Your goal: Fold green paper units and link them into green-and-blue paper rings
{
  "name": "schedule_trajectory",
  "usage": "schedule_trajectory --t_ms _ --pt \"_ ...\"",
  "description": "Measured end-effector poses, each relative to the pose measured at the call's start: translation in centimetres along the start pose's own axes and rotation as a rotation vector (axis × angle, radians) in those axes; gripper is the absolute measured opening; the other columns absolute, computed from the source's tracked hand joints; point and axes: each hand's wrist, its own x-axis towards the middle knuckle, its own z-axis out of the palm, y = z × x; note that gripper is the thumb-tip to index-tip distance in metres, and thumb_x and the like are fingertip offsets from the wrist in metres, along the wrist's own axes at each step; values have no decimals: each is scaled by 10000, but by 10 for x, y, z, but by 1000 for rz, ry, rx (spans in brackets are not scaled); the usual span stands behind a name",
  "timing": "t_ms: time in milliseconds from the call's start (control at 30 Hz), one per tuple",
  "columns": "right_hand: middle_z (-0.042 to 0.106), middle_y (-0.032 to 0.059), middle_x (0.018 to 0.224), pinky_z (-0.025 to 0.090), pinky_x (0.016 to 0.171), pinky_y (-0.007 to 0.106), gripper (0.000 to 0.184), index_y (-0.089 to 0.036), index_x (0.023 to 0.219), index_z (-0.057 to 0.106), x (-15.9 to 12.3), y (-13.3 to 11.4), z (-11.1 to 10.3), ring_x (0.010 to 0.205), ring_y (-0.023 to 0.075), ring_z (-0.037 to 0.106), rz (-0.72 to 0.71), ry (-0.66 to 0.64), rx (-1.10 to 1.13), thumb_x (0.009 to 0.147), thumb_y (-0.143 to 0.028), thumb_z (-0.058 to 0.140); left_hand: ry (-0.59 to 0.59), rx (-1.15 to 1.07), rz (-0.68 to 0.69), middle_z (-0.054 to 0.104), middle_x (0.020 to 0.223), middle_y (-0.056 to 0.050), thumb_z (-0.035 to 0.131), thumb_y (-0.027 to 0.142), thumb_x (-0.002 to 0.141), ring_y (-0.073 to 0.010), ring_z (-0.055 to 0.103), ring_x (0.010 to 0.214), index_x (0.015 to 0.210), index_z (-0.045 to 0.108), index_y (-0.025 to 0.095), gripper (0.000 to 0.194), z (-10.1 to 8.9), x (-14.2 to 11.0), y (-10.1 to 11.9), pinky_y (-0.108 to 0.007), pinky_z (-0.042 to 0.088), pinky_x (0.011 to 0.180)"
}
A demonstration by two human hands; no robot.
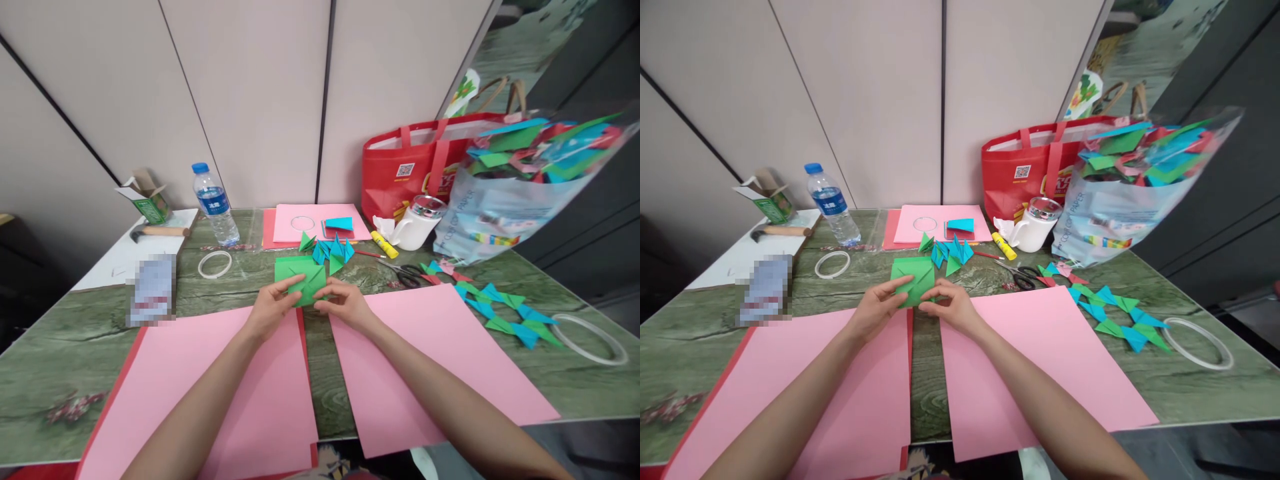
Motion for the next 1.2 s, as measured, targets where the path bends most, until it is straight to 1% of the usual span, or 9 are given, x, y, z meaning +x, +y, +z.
schedule_trajectory --t_ms 100,233,333,400,500,600,767,967,1200 --pt "488 4 780 498 541 247 203 -181 725 639 0 2 3 632 114 546 44 91 107 623 -340 715 -11 -49 3 639 826 -59 689 284 666 -138 531 723 1086 627 163 442 3 -2 4 -275 422 673" --pt "550 -6 679 476 555 253 204 -174 692 587 0 2 6 586 120 553 63 161 103 638 -334 701 13 121 50 567 632 14 776 212 534 -98 450 590 1109 613 183 599 8 -5 8 -224 362 563" --pt "575 -4 652 468 565 260 231 -176 699 567 -1 1 8 597 135 567 73 195 72 634 -352 702 78 220 54 346 439 83 758 238 565 -56 268 453 1101 618 182 557 10 -6 6 -206 227 448" --pt "569 -18 631 467 556 262 267 -186 715 546 -2 -2 10 581 137 573 79 212 110 614 -365 715 105 237 52 234 416 100 739 254 595 -52 177 436 1101 618 180 525 10 -5 2 -216 166 432" --pt "538 -41 588 460 526 259 298 -199 715 512 -2 -6 11 530 130 563 75 227 162 598 -370 728 108 200 77 298 447 84 731 248 605 -56 210 452 1081 630 172 493 10 -4 -3 -219 192 445" --pt "533 -38 584 457 511 262 296 -200 707 518 -2 -8 12 511 129 554 65 229 146 597 -379 727 107 152 89 375 489 61 731 241 603 -65 268 478 1048 650 168 458 11 -4 -7 -220 232 466" --pt "578 -5 630 461 520 267 266 -189 742 597 -2 -5 10 532 134 555 44 218 79 615 -393 711 119 108 77 352 496 67 740 252 590 -63 247 480 1050 648 182 474 11 -3 -11 -217 222 469" --pt "575 -19 574 420 477 245 241 -185 733 627 -2 -6 10 484 122 544 74 246 78 616 -378 710 124 95 84 513 579 28 749 255 568 -96 394 564 1053 650 186 500 12 -3 -11 -223 309 543" --pt "571 -15 574 406 452 231 227 -178 722 629 -2 -8 10 468 112 529 61 257 28 632 -374 699 129 137 78 379 492 65 741 225 587 -60 240 477 1100 621 168 530 14 -4 -10 -208 222 456"
